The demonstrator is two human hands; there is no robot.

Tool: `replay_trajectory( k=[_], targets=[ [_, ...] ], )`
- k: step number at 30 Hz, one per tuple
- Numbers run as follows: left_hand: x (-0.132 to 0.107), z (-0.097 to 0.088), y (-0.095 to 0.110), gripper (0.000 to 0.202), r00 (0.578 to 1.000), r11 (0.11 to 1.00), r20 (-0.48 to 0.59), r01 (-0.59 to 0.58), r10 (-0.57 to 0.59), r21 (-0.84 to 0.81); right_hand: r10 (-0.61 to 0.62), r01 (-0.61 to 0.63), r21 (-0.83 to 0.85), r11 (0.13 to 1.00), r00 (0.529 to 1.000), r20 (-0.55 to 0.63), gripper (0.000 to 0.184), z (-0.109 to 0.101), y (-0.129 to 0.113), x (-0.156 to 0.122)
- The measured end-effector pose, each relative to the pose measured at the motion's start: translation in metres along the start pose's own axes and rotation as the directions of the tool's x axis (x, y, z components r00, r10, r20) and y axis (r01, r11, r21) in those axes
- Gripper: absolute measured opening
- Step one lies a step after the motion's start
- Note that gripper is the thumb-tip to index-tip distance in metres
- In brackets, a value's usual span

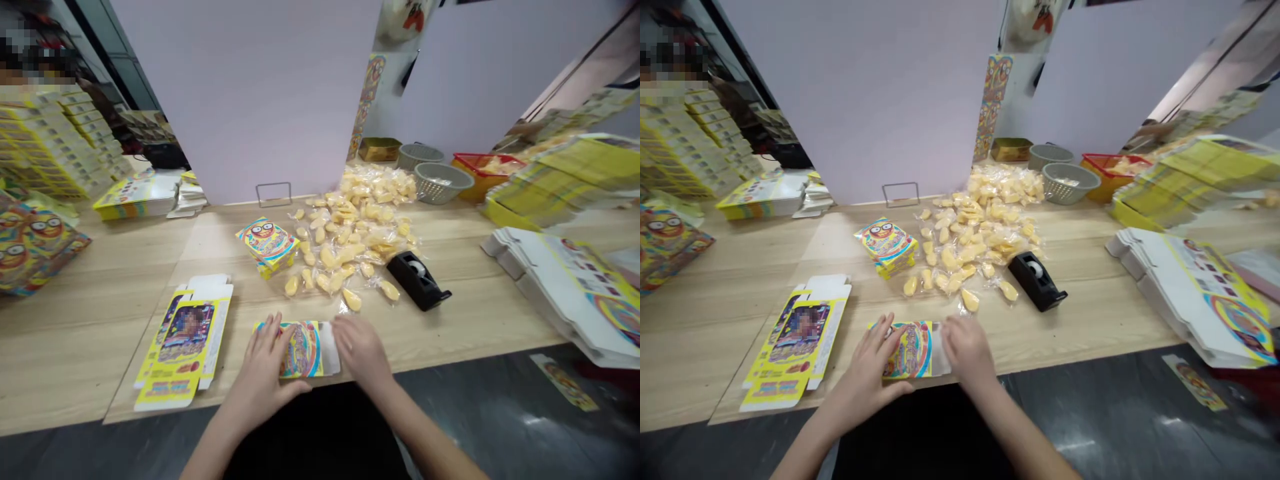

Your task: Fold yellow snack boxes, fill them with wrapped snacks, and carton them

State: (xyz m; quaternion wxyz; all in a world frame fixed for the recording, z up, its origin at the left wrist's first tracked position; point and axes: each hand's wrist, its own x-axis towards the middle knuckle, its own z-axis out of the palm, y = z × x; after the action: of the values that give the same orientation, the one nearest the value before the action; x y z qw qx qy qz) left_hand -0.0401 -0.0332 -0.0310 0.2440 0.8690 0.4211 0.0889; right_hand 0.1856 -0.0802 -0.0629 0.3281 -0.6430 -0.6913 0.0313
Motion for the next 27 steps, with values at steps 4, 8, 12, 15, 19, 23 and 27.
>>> replay_trajectory(
  k=[4,8,12,15,19,23,27],
  targets=[
    [0.02,0.015,-0.004,0.095,0.997,0.981,0.062,0.042,-0.054,0.189,0.293,-0.312,-0.295,0.903,0.95,-0.108,0.044,0.011,0.051,0.022],
    [0.025,0.017,-0.016,0.093,0.998,0.975,0.058,0.009,-0.022,0.222,0.256,-0.222,-0.385,0.896,0.966,0.039,0.037,0.023,0.072,0.007],
    [0.023,0.019,-0.026,0.09,0.999,0.973,0.038,-0.015,0.007,0.231,0.227,-0.187,-0.427,0.885,0.973,0.043,0.045,0.014,0.082,-0.003],
    [0.024,0.022,-0.028,0.089,1.0,0.97,0.007,-0.012,0.011,0.244,0.227,-0.223,-0.433,0.873,0.973,-0.044,0.051,0.006,0.095,0.008],
    [0.026,0.023,-0.027,0.091,1.0,0.971,0.006,-0.008,0.007,0.24,0.32,-0.315,-0.427,0.847,0.945,-0.063,0.058,0.002,0.12,0.018],
    [0.028,0.018,-0.02,0.094,0.999,0.975,0.028,0.016,-0.023,0.22,0.146,-0.109,-0.281,0.953,0.983,0.112,0.06,-0.003,0.125,-0.007],
    [0.03,0.014,-0.015,0.095,0.999,0.982,0.039,0.028,-0.036,0.189,-0.25,0.267,-0.024,0.963,0.926,0.282,0.052,-0.003,0.095,-0.032]
  ],
)
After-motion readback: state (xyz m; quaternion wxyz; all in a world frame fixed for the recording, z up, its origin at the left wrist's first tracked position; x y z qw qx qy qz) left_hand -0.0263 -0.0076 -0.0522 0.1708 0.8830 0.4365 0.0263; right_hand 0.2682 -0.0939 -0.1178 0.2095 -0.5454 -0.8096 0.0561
